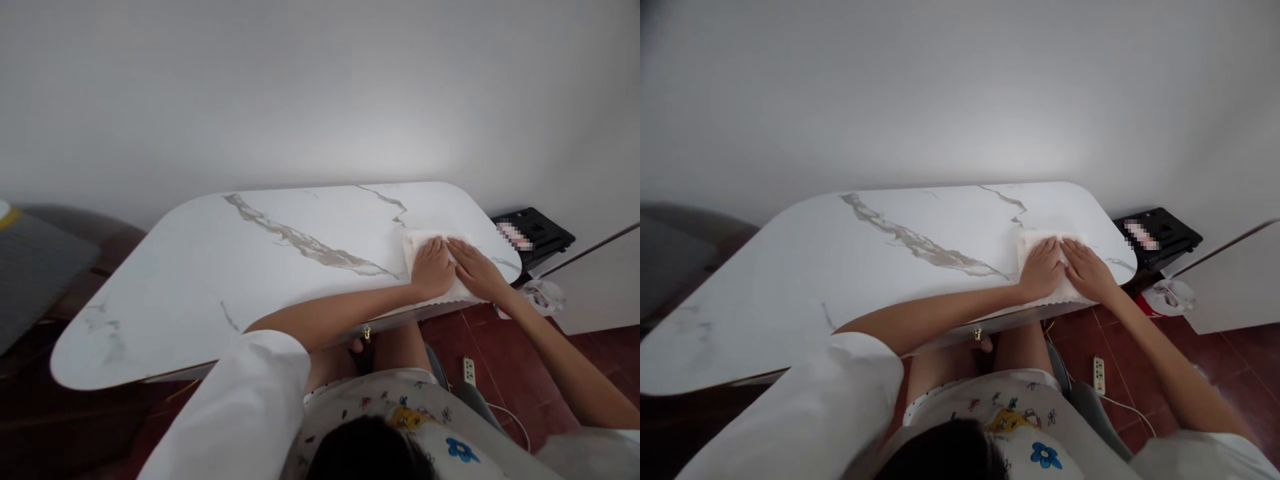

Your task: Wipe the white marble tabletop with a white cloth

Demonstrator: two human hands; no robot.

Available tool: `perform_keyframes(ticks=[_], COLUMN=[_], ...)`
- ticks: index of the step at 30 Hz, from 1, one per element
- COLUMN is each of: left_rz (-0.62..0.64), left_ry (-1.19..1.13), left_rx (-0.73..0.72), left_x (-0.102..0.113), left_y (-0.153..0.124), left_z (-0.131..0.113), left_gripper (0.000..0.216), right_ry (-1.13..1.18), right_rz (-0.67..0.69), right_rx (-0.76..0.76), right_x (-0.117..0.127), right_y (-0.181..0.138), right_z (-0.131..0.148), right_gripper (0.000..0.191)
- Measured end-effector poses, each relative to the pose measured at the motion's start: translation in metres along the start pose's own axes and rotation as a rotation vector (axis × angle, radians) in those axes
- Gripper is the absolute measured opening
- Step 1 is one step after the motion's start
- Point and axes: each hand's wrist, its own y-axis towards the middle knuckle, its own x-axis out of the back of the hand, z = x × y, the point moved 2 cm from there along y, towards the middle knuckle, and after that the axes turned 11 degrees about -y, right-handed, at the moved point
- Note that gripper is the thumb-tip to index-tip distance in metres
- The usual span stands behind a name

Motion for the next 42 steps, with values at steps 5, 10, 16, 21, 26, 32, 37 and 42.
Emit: perform_keyframes(ticks=[5, 10, 16, 21, 26, 32, 37, 42], left_rz=[-0.056, -0.118, -0.147, -0.162, -0.149, -0.123, -0.098, -0.064], left_ry=[0.051, 0.140, 0.209, 0.262, 0.284, 0.309, 0.317, 0.301], left_rx=[0.003, -0.038, -0.064, -0.047, -0.079, -0.154, -0.214, -0.206], left_x=[0.009, 0.037, 0.067, 0.072, 0.057, 0.031, 0.020, 0.013], left_y=[0.050, 0.100, 0.160, 0.198, 0.218, 0.202, 0.154, 0.092], left_z=[0.032, 0.088, 0.150, 0.163, 0.142, 0.106, 0.083, 0.060], left_gripper=[0.050, 0.046, 0.041, 0.040, 0.036, 0.044, 0.045, 0.047], right_ry=[0.020, 0.063, 0.052, 0.046, 0.055, 0.022, -0.008, -0.013], right_rz=[0.015, 0.034, 0.034, 0.016, 0.017, 0.032, 0.042, 0.017], right_rx=[-0.002, 0.017, 0.011, -0.004, -0.036, -0.113, -0.153, -0.129], right_x=[-0.021, -0.042, -0.058, -0.068, -0.079, -0.070, -0.047, -0.029], right_y=[0.057, 0.138, 0.225, 0.265, 0.260, 0.208, 0.152, 0.095], right_z=[-0.021, -0.024, -0.024, -0.042, -0.078, -0.091, -0.062, -0.026], right_gripper=[0.054, 0.055, 0.056, 0.054, 0.055, 0.057, 0.057, 0.056])
